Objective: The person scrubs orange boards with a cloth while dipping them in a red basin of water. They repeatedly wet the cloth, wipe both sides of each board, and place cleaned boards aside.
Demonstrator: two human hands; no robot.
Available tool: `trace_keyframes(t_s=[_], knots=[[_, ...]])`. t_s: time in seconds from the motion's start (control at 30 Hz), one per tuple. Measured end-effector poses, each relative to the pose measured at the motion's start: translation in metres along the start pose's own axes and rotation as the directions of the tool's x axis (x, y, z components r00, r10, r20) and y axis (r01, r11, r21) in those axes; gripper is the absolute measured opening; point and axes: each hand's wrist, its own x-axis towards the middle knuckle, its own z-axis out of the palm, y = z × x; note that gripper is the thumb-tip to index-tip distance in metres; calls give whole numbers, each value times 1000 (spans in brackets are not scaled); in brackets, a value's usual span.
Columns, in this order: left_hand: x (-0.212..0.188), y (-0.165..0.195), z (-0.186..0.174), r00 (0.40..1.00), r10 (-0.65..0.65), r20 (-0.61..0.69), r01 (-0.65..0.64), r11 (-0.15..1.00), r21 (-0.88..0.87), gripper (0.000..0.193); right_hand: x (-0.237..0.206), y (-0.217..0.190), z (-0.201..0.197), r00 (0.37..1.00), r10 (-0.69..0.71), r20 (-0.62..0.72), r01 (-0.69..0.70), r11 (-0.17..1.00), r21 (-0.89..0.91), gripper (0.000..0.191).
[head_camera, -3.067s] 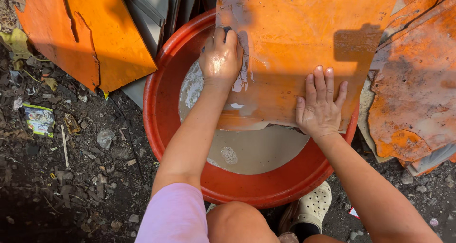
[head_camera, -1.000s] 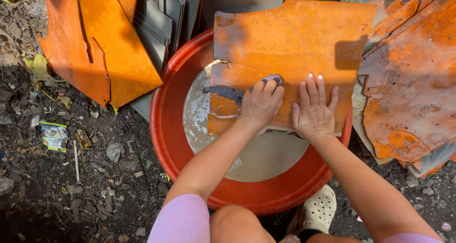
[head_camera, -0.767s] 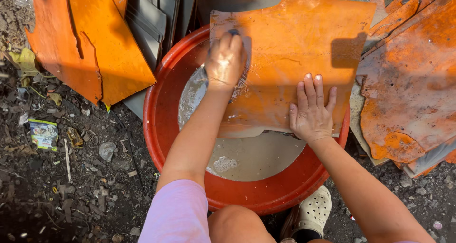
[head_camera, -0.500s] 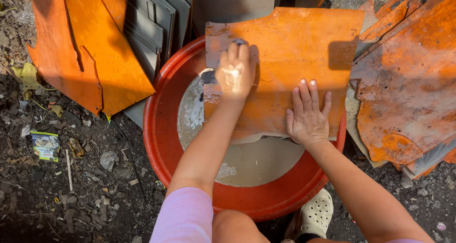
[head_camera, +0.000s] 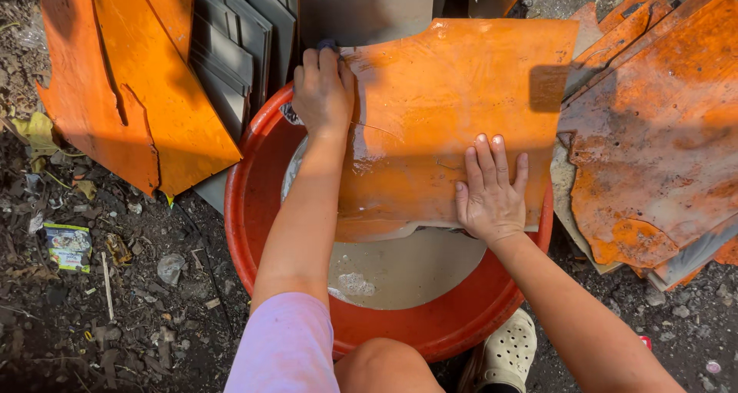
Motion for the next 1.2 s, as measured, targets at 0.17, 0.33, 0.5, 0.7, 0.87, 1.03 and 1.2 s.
trace_keyframes(t_s=[0.17, 0.33, 0.5, 0.7, 0.87, 1.03, 1.2], knots=[[-42, 21, -21, 1000, 4, 25, -5, 999, 37, 16, 1, -2, -1, 999, 18, 42, -17, 1000, -18, 67], [-63, 16, -45, 952, 240, 193, -239, 971, -28, 16, 3, -2, -1, 1000, -12, -5, 12, 1000, 26, 67], [-5, -14, -15, 994, 38, 98, -47, 994, 96, 16, 2, -3, -1, 1000, 9, 8, -9, 1000, -5, 68], [-25, -8, -27, 975, 186, 122, -197, 977, 81, 15, 6, -4, -4, 1000, -10, -20, 11, 1000, 15, 67], [-16, 0, -25, 952, 250, 177, -267, 960, 80, 13, 4, -4, -3, 999, 12, 33, -11, 1000, -8, 66], [-4, 9, 2, 993, 120, 23, -122, 980, 157, 14, 2, -4, -3, 999, 11, 53, -12, 1000, 10, 66], [-38, 87, -5, 908, 407, 100, -401, 913, -79, 13, 6, -4, -3, 999, 26, 37, -26, 1000, -17, 66]])
